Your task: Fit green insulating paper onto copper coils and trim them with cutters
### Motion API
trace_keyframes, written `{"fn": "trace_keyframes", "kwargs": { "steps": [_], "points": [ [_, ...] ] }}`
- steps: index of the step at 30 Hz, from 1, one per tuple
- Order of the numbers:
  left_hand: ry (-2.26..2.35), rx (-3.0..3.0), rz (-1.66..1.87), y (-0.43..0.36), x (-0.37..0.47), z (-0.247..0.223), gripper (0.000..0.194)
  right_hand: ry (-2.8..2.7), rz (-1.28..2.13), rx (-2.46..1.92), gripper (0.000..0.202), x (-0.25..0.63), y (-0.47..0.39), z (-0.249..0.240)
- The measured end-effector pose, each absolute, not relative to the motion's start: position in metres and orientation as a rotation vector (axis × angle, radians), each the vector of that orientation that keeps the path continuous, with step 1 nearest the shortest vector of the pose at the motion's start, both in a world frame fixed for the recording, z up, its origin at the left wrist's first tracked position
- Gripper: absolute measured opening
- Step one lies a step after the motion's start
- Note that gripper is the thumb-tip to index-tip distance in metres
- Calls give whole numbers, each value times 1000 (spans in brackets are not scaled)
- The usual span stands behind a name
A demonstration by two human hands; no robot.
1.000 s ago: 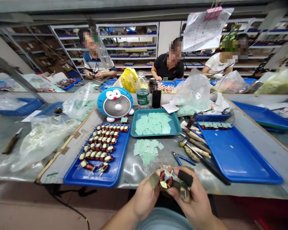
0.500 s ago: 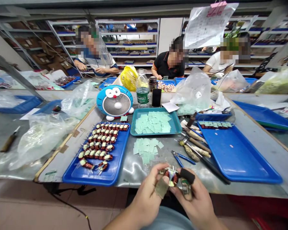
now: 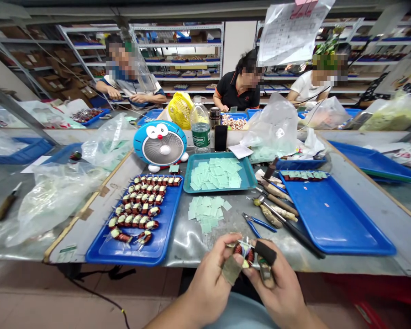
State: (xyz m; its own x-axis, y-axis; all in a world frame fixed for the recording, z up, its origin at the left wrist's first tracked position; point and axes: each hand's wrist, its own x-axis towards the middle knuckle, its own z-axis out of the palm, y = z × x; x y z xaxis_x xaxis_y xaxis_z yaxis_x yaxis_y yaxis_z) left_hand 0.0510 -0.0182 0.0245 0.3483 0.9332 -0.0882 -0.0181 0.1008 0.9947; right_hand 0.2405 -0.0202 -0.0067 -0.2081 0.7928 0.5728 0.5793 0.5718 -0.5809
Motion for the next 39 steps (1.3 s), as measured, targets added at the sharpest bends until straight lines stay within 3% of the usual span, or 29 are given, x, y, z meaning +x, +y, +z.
{"fn": "trace_keyframes", "kwargs": {
  "steps": [19,27,34,36,39],
  "points": [
    [925,879,1007,-9,71,24,37,-1840,340,-1209,43,236,-13,-16],
    [960,908,1022,-8,66,24,37,-1598,822,-1407,48,227,-19,-20],
    [932,861,1028,-8,65,27,34,-1555,801,-1422,48,227,-22,-23],
    [900,825,1063,-8,67,29,31,-1475,875,-1443,54,226,-23,-21],
    [909,837,1090,-8,69,28,31,-1162,1259,-1428,73,217,-20,-7]
  ]
}}
